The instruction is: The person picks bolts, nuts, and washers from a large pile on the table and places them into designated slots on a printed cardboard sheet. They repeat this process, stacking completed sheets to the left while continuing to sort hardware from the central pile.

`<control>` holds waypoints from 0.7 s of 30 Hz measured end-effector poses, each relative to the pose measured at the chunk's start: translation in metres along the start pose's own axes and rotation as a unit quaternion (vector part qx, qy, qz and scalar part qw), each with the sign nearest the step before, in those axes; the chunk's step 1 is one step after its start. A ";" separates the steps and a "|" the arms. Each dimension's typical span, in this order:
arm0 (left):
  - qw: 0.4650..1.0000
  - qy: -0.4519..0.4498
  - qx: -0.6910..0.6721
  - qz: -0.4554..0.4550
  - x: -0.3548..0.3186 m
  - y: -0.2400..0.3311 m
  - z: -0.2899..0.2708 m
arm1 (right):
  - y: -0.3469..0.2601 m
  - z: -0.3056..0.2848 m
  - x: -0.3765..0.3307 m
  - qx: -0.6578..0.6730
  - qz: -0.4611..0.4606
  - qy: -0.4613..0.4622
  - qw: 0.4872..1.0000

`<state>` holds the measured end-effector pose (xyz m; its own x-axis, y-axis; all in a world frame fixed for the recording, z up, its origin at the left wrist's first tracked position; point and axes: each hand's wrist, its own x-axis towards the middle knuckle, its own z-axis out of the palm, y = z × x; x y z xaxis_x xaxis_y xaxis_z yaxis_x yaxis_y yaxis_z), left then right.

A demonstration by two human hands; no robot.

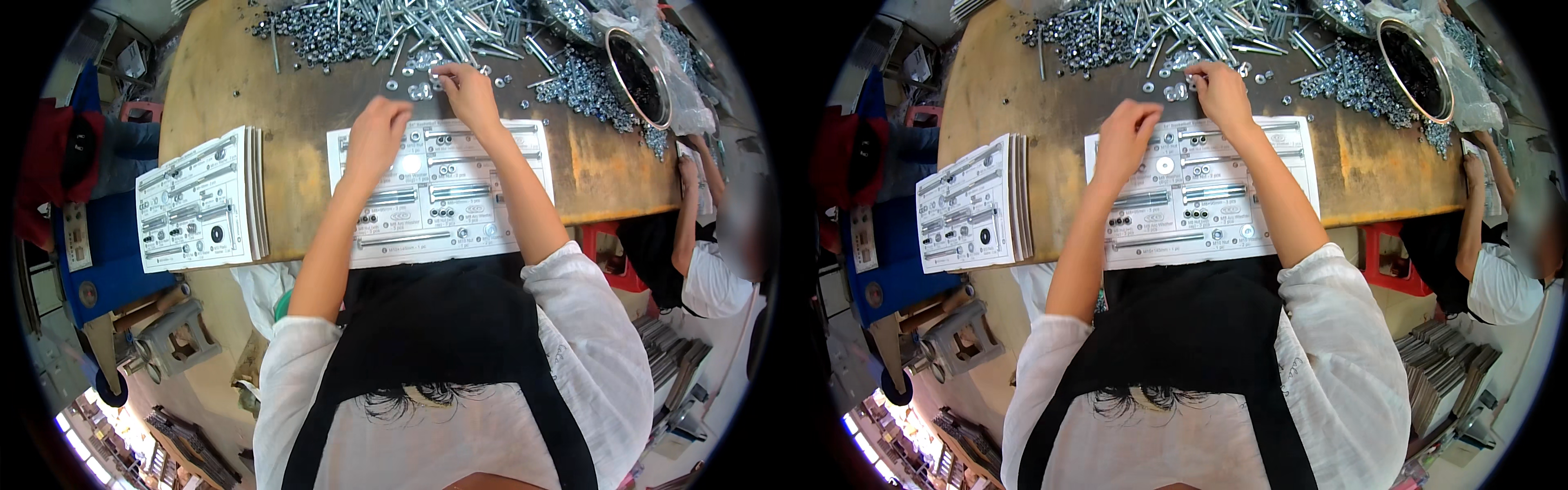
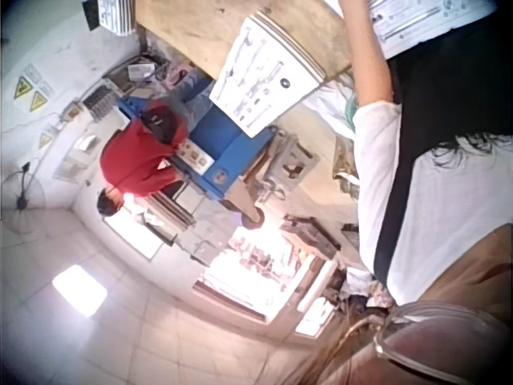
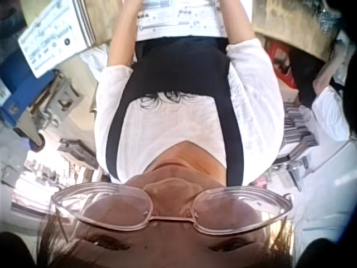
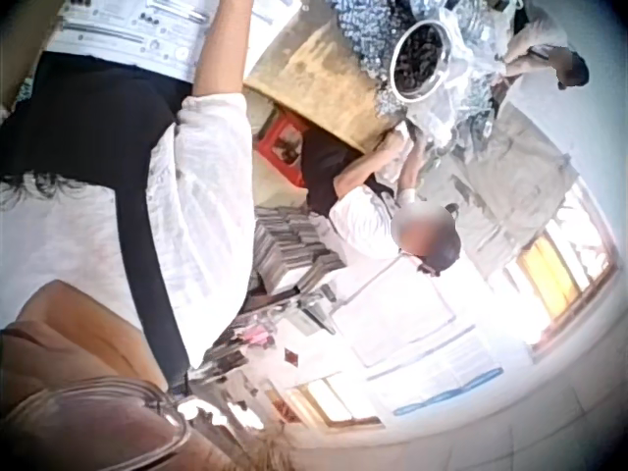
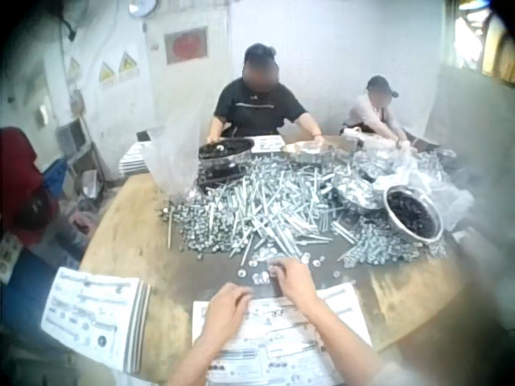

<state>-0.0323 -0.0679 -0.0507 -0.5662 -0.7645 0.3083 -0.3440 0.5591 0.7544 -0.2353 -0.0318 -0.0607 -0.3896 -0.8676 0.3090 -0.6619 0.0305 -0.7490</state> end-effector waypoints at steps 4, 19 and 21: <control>0.996 -0.022 0.073 -0.046 0.047 -0.023 0.039 | -0.005 -0.025 -0.008 0.047 0.051 0.006 0.998; 0.979 -0.171 0.039 0.106 -0.043 0.071 0.045 | 0.101 -0.155 -0.130 0.159 0.240 0.134 0.948; 0.977 -0.167 0.037 0.129 -0.054 0.078 0.057 | 0.105 -0.154 -0.134 0.162 0.235 0.144 0.948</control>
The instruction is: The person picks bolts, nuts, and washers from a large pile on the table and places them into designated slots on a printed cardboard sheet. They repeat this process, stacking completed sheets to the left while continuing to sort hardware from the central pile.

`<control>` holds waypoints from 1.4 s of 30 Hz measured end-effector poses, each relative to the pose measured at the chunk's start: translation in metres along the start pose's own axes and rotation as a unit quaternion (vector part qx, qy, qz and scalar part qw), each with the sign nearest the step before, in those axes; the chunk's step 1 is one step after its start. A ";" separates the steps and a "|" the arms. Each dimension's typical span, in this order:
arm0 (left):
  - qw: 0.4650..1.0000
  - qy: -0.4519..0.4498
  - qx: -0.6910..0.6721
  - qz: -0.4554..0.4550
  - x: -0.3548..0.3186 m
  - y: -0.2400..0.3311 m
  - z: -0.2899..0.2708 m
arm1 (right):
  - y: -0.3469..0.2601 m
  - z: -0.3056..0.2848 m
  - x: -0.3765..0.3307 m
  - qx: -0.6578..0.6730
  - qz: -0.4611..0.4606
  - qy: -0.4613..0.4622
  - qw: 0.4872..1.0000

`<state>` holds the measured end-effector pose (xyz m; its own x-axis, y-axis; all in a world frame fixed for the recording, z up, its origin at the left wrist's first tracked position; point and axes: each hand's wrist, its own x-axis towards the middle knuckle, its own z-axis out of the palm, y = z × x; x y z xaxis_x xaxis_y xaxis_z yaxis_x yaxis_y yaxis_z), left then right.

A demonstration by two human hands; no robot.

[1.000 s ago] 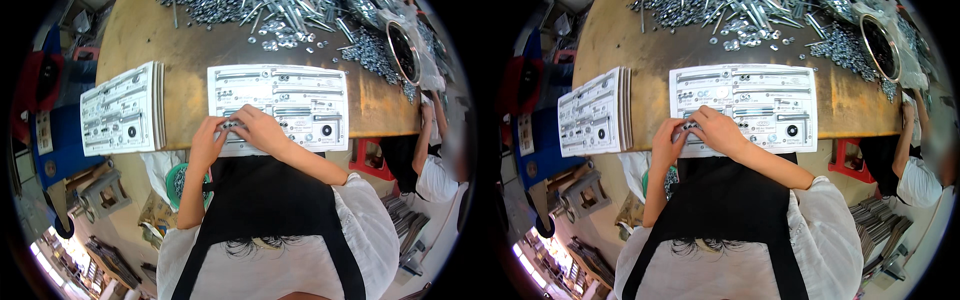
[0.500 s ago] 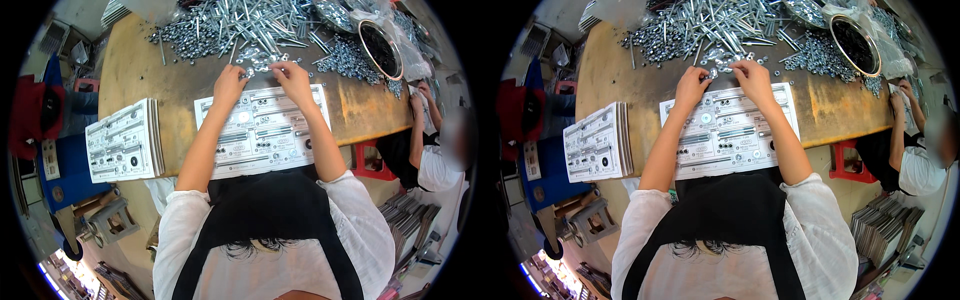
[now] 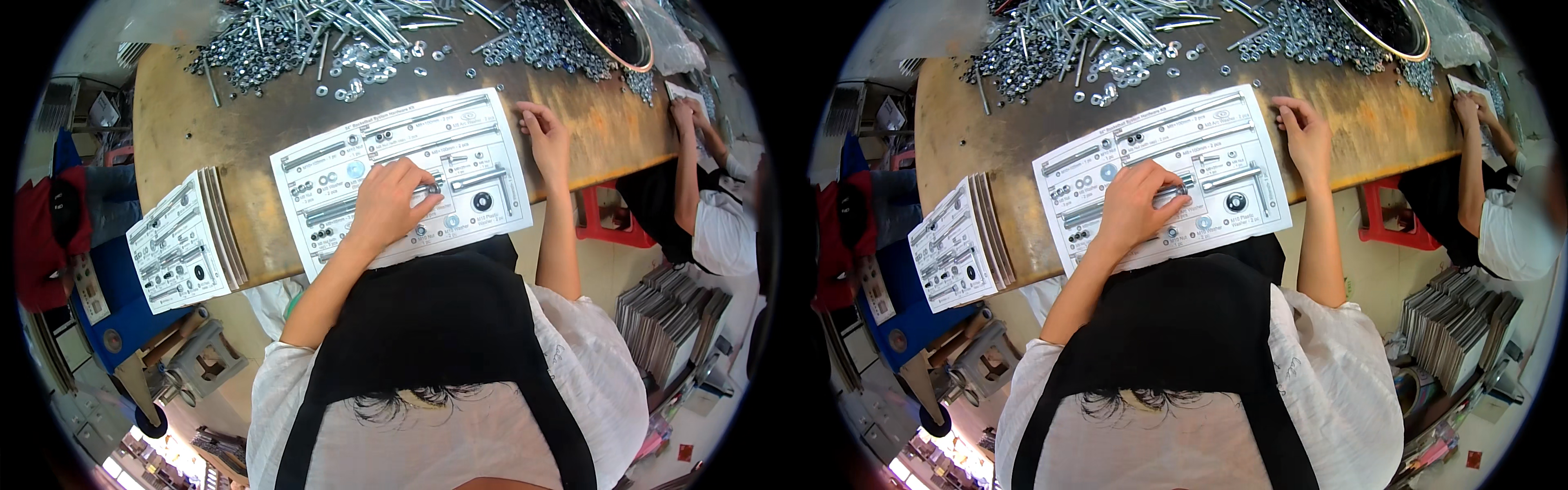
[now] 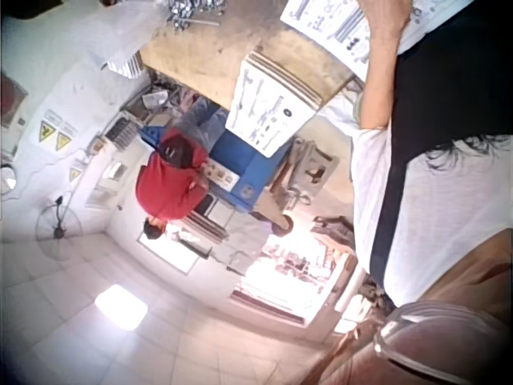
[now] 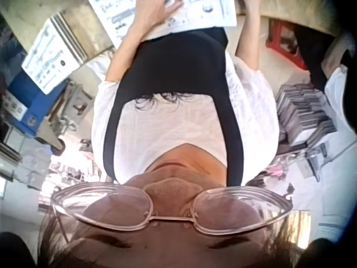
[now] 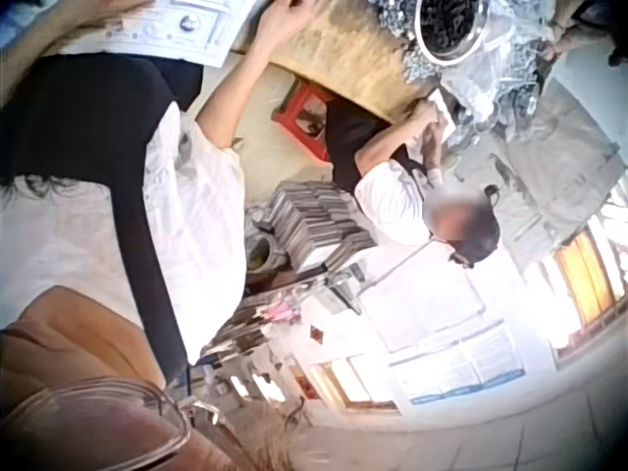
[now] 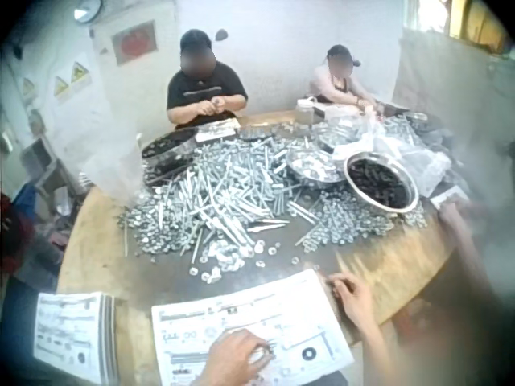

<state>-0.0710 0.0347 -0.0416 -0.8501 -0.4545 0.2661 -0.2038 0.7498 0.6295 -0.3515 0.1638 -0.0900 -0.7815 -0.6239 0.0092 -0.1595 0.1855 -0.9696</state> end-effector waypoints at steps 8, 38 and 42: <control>0.989 0.059 0.119 0.062 0.089 -0.004 0.037 | 0.003 0.006 0.006 0.006 0.001 0.058 0.998; 0.960 0.117 0.118 -0.225 0.073 -0.110 -0.024 | -0.089 0.162 0.039 -0.140 -0.272 -0.183 0.934; 0.964 0.094 0.109 -0.225 0.068 -0.111 -0.029 | -0.078 0.216 0.049 -0.219 -0.273 -0.216 0.912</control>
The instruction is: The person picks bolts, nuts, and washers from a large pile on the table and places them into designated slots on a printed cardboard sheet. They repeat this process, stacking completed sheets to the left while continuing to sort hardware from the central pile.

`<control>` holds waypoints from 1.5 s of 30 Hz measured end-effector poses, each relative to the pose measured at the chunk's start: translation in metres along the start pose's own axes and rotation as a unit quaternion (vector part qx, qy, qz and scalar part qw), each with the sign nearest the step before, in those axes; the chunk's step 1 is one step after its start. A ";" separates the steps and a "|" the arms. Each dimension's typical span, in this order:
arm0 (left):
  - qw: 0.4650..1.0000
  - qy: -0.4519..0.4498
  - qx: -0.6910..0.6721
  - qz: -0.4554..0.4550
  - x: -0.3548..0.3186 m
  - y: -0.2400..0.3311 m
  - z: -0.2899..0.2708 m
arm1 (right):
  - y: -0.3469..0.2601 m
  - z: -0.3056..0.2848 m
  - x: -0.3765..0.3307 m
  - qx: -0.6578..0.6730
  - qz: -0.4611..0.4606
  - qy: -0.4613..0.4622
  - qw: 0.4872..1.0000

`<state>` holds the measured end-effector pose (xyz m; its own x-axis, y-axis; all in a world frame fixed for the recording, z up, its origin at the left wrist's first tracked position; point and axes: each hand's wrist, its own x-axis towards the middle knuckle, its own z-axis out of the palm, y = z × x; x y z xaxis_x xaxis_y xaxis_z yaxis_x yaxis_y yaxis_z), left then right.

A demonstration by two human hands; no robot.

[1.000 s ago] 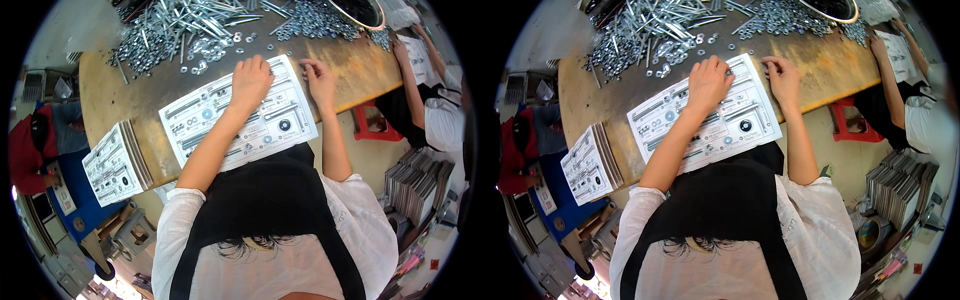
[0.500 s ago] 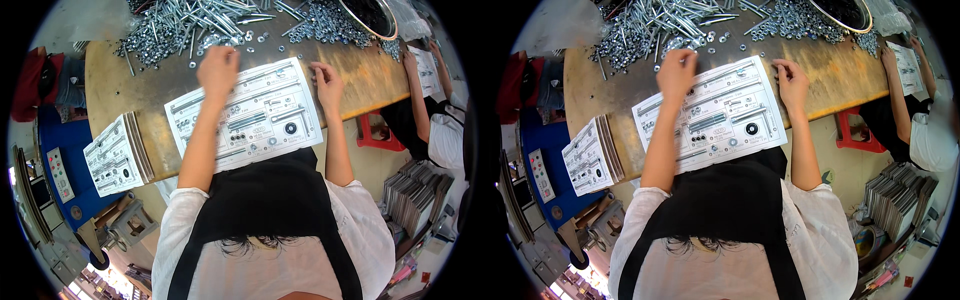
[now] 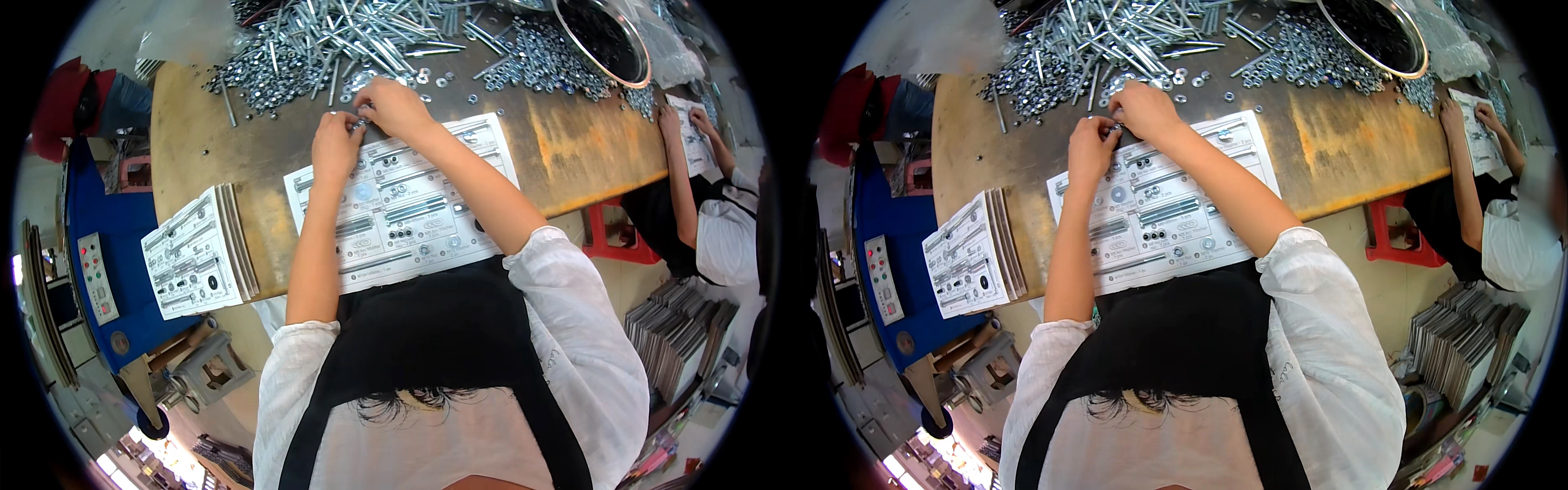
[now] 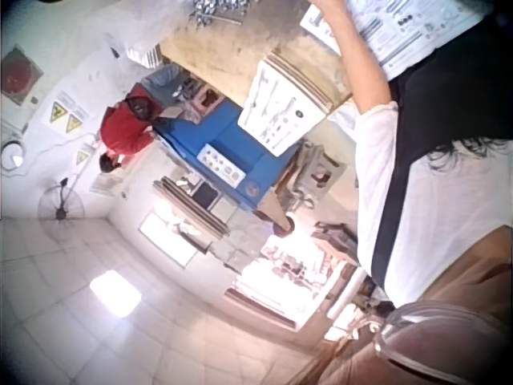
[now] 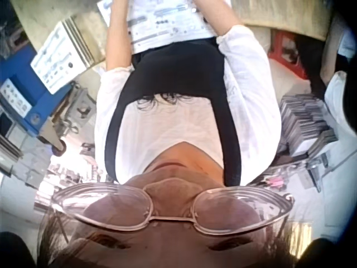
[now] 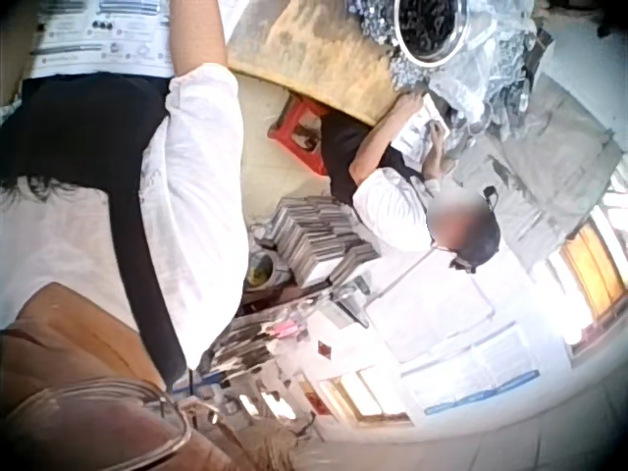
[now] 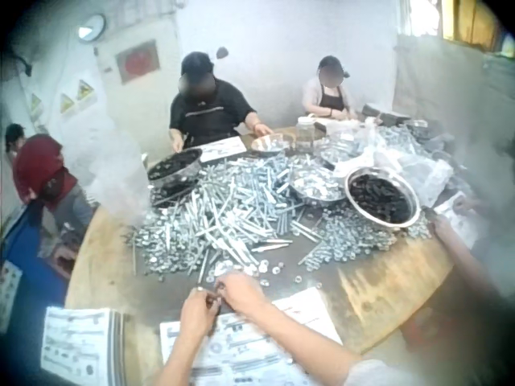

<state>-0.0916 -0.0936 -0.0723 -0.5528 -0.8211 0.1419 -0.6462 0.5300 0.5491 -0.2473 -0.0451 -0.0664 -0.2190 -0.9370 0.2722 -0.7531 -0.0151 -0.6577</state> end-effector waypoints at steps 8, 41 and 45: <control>0.997 0.039 -0.072 0.017 -0.005 -0.006 -0.001 | 0.002 -0.007 -0.011 0.105 0.110 0.000 0.988; 0.957 -0.132 -0.086 0.242 -0.142 0.069 -0.001 | -0.047 -0.090 -0.202 0.077 0.193 0.043 0.977; 0.964 -0.134 -0.111 0.202 -0.139 0.069 -0.010 | -0.055 -0.078 -0.215 -0.038 0.094 0.014 0.995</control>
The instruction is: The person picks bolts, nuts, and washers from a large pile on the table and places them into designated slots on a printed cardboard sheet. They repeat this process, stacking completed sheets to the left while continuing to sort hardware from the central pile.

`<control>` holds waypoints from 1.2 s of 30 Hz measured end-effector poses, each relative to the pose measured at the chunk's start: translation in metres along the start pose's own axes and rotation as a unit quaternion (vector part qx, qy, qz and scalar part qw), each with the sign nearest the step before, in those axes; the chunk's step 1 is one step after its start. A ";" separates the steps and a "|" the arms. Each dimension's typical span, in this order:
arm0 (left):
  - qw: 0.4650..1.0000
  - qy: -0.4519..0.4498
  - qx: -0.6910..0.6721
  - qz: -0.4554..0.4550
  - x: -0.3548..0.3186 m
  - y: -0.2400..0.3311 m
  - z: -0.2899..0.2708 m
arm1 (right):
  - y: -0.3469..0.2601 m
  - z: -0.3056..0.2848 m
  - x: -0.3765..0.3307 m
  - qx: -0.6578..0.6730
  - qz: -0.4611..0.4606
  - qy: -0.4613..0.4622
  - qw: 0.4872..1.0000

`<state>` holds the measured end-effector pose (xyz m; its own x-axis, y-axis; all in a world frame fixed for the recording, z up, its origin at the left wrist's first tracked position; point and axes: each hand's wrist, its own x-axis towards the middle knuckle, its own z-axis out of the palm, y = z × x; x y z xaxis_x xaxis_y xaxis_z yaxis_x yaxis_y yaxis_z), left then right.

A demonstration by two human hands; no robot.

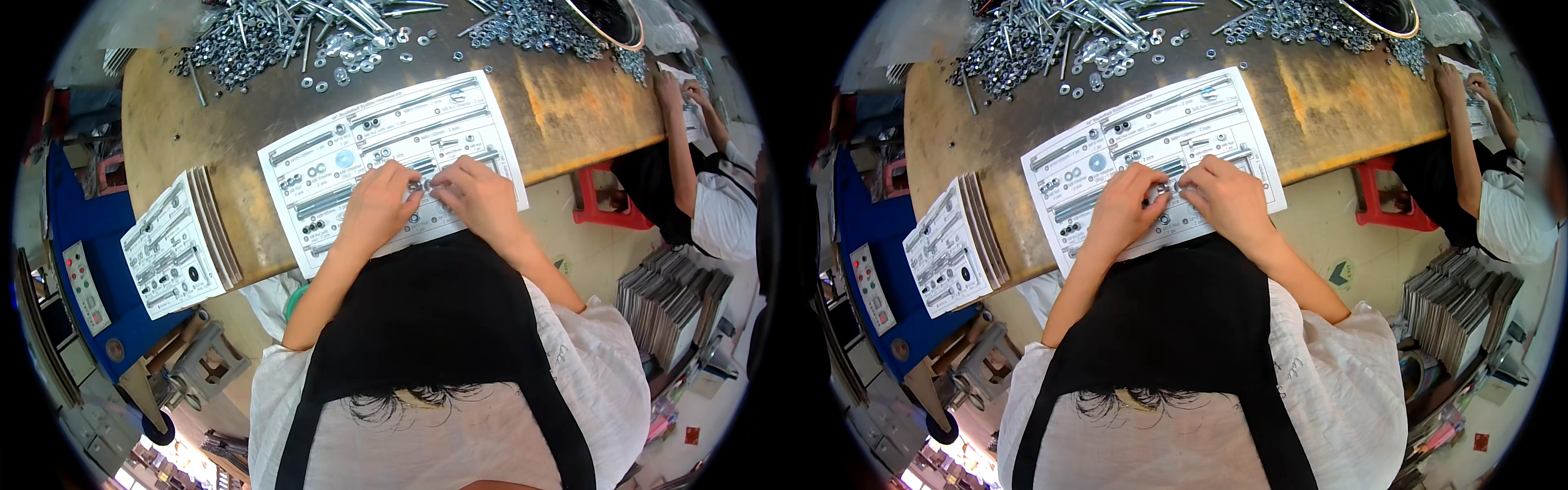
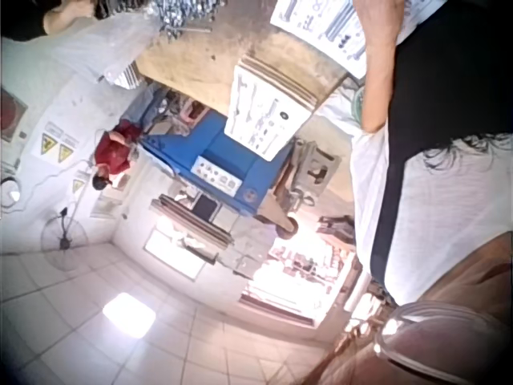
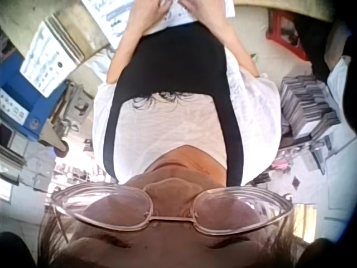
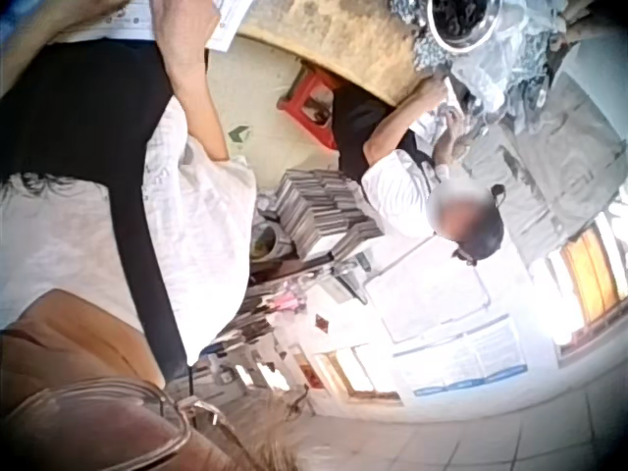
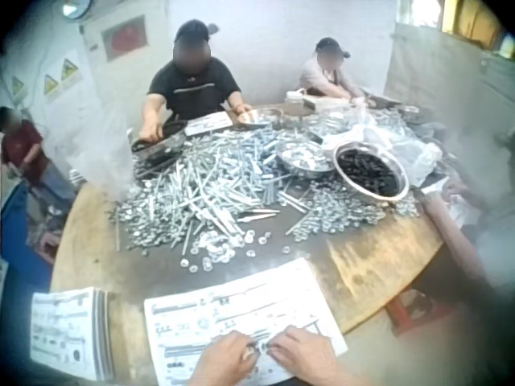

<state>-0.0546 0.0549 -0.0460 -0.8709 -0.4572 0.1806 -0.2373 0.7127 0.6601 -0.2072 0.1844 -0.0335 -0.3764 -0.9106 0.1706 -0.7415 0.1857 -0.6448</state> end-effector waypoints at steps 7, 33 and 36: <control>0.997 -0.016 -0.058 -0.057 -0.004 -0.005 -0.009 | 0.002 0.012 -0.001 -0.106 -0.061 0.021 0.992; 0.996 -0.001 0.076 0.044 -0.006 -0.003 0.008 | -0.008 0.011 -0.009 -0.109 0.053 -0.010 0.993; 0.996 0.006 0.074 0.039 -0.007 -0.004 0.007 | -0.009 0.012 -0.007 -0.106 0.043 -0.011 0.993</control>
<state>-0.0505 0.0587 -0.0552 -0.8843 -0.4025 0.2366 -0.2301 0.8167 0.5293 -0.1910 0.1846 -0.0375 -0.4336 -0.8951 0.1038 -0.8078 0.3351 -0.4849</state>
